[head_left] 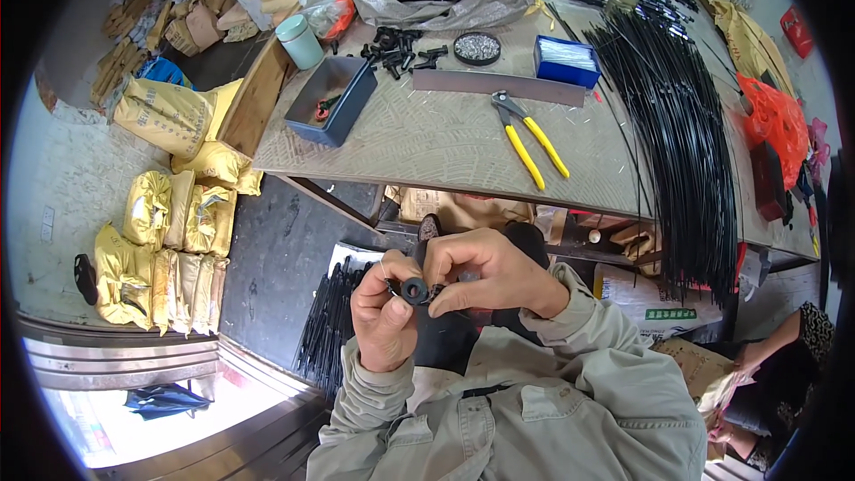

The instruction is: Manually assembling and trimming industrial brush components at a workstation.

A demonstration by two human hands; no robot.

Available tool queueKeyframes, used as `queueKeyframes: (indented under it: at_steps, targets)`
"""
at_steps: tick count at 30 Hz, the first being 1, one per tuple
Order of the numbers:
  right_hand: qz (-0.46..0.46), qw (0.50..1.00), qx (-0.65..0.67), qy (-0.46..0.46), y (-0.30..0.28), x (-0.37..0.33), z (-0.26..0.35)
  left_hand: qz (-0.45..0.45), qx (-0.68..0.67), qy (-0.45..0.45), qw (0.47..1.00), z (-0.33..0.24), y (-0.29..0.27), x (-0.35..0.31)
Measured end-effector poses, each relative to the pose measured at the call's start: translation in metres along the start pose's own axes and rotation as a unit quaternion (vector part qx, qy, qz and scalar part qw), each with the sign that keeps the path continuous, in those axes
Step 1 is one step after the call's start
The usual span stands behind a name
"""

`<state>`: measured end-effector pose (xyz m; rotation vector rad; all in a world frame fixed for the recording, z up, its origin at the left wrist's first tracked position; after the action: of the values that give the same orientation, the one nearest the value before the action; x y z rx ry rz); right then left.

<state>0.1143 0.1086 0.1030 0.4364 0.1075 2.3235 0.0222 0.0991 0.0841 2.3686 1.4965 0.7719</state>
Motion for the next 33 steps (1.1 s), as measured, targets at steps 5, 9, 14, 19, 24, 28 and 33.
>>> queueKeyframes:
  at_steps: [5, 9, 14, 19, 24, 28, 33]
  targets:
    - [0.022, 0.99, -0.137, 0.001, 0.003, 0.003, 0.003, -0.018, 0.003, 0.006, 1.0, -0.002, 0.002, -0.005]
    - [0.01, 0.983, -0.178, -0.039, 0.002, -0.001, 0.007, 0.004, -0.034, -0.04, 0.999, 0.008, -0.002, -0.003]
    - [0.077, 0.992, -0.099, -0.014, 0.008, -0.006, -0.005, 0.12, -0.05, -0.074, 0.989, 0.02, 0.01, -0.012]
    - [0.136, 0.974, -0.179, 0.018, 0.012, -0.001, -0.003, 0.082, -0.018, -0.04, 0.996, 0.021, 0.002, -0.017]
    - [-0.101, 0.906, -0.391, -0.13, 0.01, -0.023, 0.024, -0.034, -0.049, -0.027, 0.998, 0.027, -0.015, -0.016]
    - [-0.249, 0.818, -0.499, -0.14, 0.025, -0.045, 0.025, -0.026, -0.018, -0.026, 0.999, 0.037, -0.019, -0.023]
    - [-0.235, 0.83, -0.494, -0.107, 0.015, -0.041, 0.011, -0.155, 0.011, -0.025, 0.988, 0.036, -0.023, -0.036]
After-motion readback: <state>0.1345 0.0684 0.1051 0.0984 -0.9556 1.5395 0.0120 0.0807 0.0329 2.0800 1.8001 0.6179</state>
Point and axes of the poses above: each hand's wrist, its own x-axis towards the middle knuckle, its own y-axis out of the palm, z = x × y, the point moved 10 cm from there along x, towards the middle knuckle, and after that the axes turned 11 degrees about z, right-handed, at the moved point
